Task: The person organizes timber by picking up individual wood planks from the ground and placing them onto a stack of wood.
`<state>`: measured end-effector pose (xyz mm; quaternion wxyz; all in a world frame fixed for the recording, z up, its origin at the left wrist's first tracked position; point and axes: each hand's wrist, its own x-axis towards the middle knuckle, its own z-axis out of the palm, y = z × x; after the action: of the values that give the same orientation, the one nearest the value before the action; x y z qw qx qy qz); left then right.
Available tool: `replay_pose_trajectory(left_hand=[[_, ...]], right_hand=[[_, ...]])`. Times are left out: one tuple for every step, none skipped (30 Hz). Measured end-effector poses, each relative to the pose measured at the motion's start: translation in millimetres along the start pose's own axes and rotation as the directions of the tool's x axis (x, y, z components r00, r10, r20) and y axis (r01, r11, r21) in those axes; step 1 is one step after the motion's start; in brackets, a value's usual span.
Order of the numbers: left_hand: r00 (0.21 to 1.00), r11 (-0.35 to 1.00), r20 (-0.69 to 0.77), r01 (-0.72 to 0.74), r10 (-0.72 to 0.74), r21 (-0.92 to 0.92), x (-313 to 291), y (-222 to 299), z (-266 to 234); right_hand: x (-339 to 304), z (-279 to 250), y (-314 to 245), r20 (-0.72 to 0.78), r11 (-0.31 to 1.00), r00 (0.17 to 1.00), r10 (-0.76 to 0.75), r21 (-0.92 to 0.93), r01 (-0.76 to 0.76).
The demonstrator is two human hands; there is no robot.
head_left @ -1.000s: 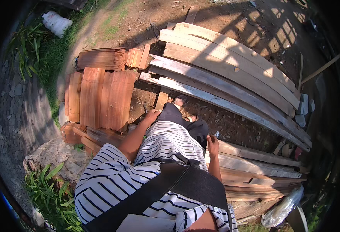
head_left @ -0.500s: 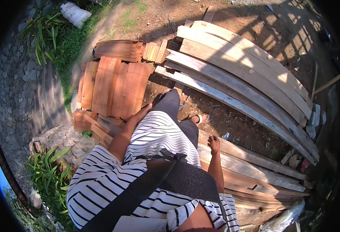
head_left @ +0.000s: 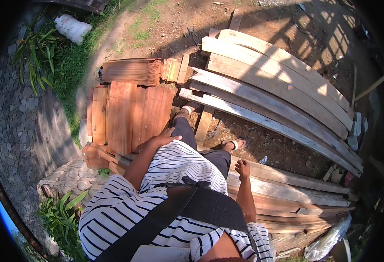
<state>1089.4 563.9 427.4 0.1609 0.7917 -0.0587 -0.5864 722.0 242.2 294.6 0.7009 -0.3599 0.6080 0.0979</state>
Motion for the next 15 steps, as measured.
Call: replay_pose_trajectory(left_hand=[[0.998,0.996,0.035,-0.059,0.057,0.064,9,5,-15],[0.994,0.988,0.057,-0.102,0.096,0.116,24,4,-32],[0.988,0.975,0.082,-0.147,0.135,0.165,39,1,-46],[0.978,0.957,0.107,-0.198,0.178,0.211,55,-3,-61],[0.971,0.926,0.1,-0.239,0.219,0.291,74,-7,-77],[0.954,0.925,0.039,-0.299,0.298,0.234,111,-28,-78],[0.936,0.918,0.041,-0.352,0.351,0.184,140,-30,-90],[0.921,0.912,0.043,-0.39,0.388,0.128,166,-34,-101],[0.911,0.902,0.012,-0.409,0.411,0.139,193,-37,-116],[0.89,0.886,0.007,-0.454,0.455,0.098,228,-43,-130],[0.898,0.887,-0.014,-0.432,0.44,0.166,263,-37,-148],[0.907,0.887,-0.04,-0.399,0.419,0.233,296,-32,-165],[0.888,0.871,-0.1,-0.41,0.449,0.27,330,-22,-184],[0.869,0.86,-0.152,-0.413,0.471,0.301,360,-13,-199],[0.831,0.826,-0.201,-0.426,0.518,0.37,389,-6,-213]], right_hand=[[-3,23,-9,-0.036,1.0,0.999,0.015,-0.013,-0.016],[-2,49,-17,-0.035,1.0,0.999,0.024,-0.004,-0.024],[0,75,-25,-0.034,0.999,0.999,0.034,0.005,-0.033],[6,102,-35,-0.035,0.999,0.999,0.037,0.013,-0.036],[17,129,-40,-0.037,0.999,0.999,0.033,0.023,-0.033],[19,165,-49,-0.056,0.997,0.998,0.015,0.078,-0.01],[20,197,-51,-0.031,0.99,0.998,-0.048,0.133,0.051],[15,227,-45,-0.007,0.978,0.995,-0.098,0.185,0.098],[1,265,-48,0.041,0.991,0.995,-0.087,0.104,0.083],[-9,306,-62,0.097,0.996,0.991,-0.089,0.026,0.087],[-17,337,-65,0.168,0.996,0.982,-0.08,-0.021,0.085],[-24,362,-58,0.244,0.994,0.968,-0.061,-0.069,0.08],[-24,385,-47,0.269,0.993,0.962,-0.056,-0.086,0.082],[-24,403,-31,0.29,0.992,0.956,-0.038,-0.107,0.071],[-23,418,-20,0.302,0.993,0.953,0.009,-0.115,0.027]])
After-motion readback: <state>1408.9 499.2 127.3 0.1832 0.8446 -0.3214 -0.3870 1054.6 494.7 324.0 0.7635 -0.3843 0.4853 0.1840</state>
